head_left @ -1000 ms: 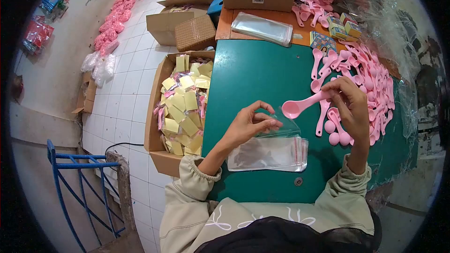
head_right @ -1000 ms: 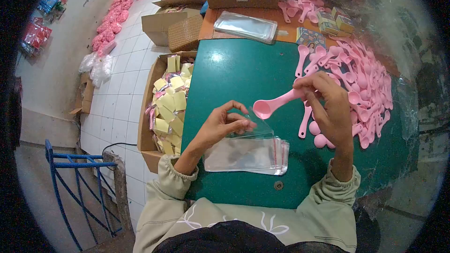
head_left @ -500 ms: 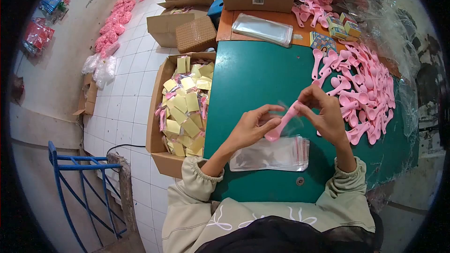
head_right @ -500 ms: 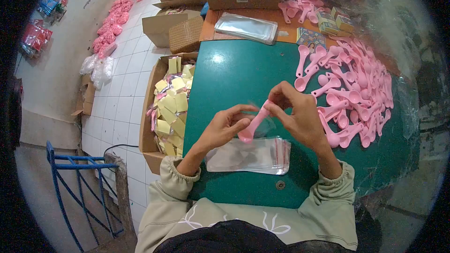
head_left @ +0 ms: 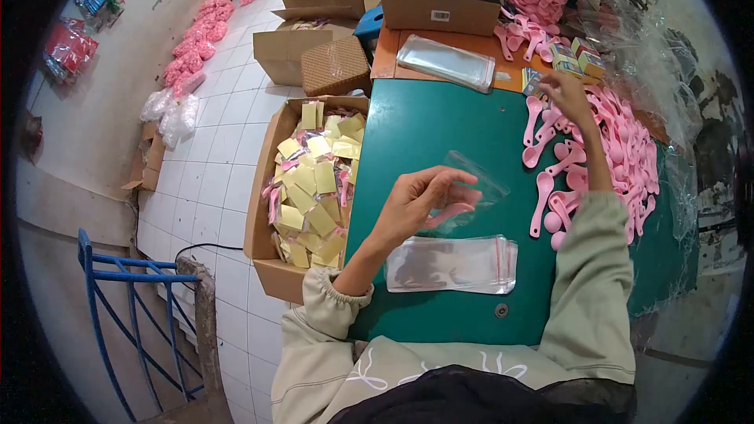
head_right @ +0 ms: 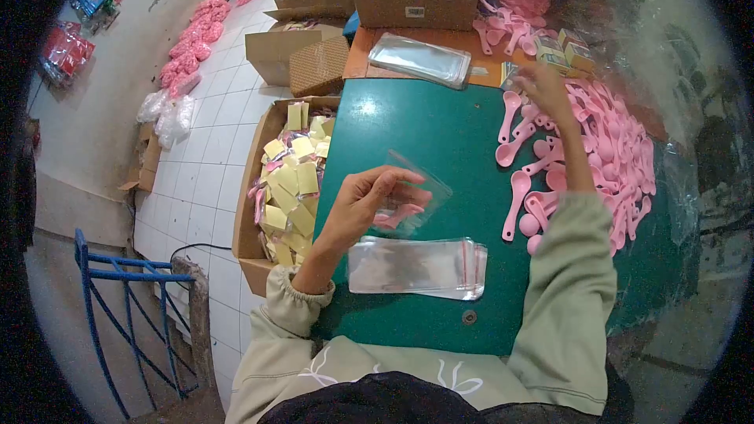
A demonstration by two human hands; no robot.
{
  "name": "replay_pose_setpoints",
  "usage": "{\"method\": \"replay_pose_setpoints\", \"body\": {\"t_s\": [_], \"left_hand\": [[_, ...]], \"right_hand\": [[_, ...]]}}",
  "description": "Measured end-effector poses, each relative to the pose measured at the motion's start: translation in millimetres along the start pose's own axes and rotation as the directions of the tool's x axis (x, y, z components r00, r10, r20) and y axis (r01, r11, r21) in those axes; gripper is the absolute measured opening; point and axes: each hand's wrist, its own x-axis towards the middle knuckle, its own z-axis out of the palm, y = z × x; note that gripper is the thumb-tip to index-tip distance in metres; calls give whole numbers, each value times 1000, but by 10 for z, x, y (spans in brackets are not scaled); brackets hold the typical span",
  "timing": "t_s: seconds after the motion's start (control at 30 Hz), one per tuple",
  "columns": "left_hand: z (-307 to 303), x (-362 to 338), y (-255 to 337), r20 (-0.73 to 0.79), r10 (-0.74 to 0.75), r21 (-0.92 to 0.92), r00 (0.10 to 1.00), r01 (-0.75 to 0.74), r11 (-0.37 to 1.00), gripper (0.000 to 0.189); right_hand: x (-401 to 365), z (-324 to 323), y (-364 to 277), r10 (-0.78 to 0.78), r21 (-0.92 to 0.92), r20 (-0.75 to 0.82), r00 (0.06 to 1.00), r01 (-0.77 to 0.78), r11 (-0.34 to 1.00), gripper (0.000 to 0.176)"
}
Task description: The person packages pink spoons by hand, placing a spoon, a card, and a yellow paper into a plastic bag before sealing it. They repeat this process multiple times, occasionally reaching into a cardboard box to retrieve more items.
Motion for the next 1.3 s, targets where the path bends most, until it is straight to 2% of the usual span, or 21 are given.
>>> {"method": "replay_pose_setpoints", "body": {"t_s": [0.07,0.1,0.27,0.33,0.4,0.43,0.47,0.53,0.6,0.67,0.7,0.83,0.9,0.93,1.13,1.23,1.3], "left_hand": [[18,-19,-36,17,29,-55,999,-28,998,36],[0,-6,-48,25,48,-80,999,-46,996,36],[-102,87,-162,63,52,74,997,-57,996,39],[-136,132,-128,70,36,146,997,-46,988,35],[-171,175,-87,81,36,217,996,-52,975,30],[-173,191,-51,74,5,198,997,-19,980,29],[-165,204,-9,68,-26,178,997,13,984,29],[-152,225,-15,67,-52,140,996,42,989,28],[-154,257,-73,74,-34,107,997,26,994,28],[-193,294,-166,36,-17,261,999,7,965,30],[-198,296,-170,16,-6,340,1000,1,941,30],[-110,270,-72,8,10,476,1000,-12,879,31],[-82,273,-79,5,45,544,999,-40,838,31],[-70,268,-74,-4,59,551,998,-47,833,30],[-87,235,-52,-8,71,535,997,-55,843,29],[-113,253,-192,11,105,483,994,-97,870,27],[-113,251,-223,60,89,503,994,-107,857,26]], "right_hand": [[65,193,907,-151,-334,-162,975,90,938,33],[70,234,950,-87,-304,-154,984,37,952,33],[-1,200,778,193,-248,-21,981,-192,950,31],[-61,159,691,-68,-263,-233,970,4,965,29],[-173,-16,320,-364,-374,-406,838,212,903,29],[-302,-189,-218,-141,-66,-306,941,127,990,29],[-466,-324,-771,54,230,-132,990,-23,973,29],[-727,-353,-1192,71,505,16,997,-69,860,29],[-982,-333,-1545,52,608,73,996,-86,789,27],[-1100,-297,-1696,9,518,73,997,-45,854,25],[-1111,-331,-1799,-5,418,127,992,-49,907,23],[-1095,-339,-1906,-264,354,90,960,217,910,23],[-1112,-335,-1972,-187,311,182,965,124,942,21],[-1120,-341,-1984,-145,286,225,963,77,955,20],[-1136,-400,-1960,-214,300,122,969,169,939,20],[-1108,-405,-1913,-278,306,161,947,220,926,21],[-1111,-347,-1931,-242,331,217,946,162,930,21]]}}
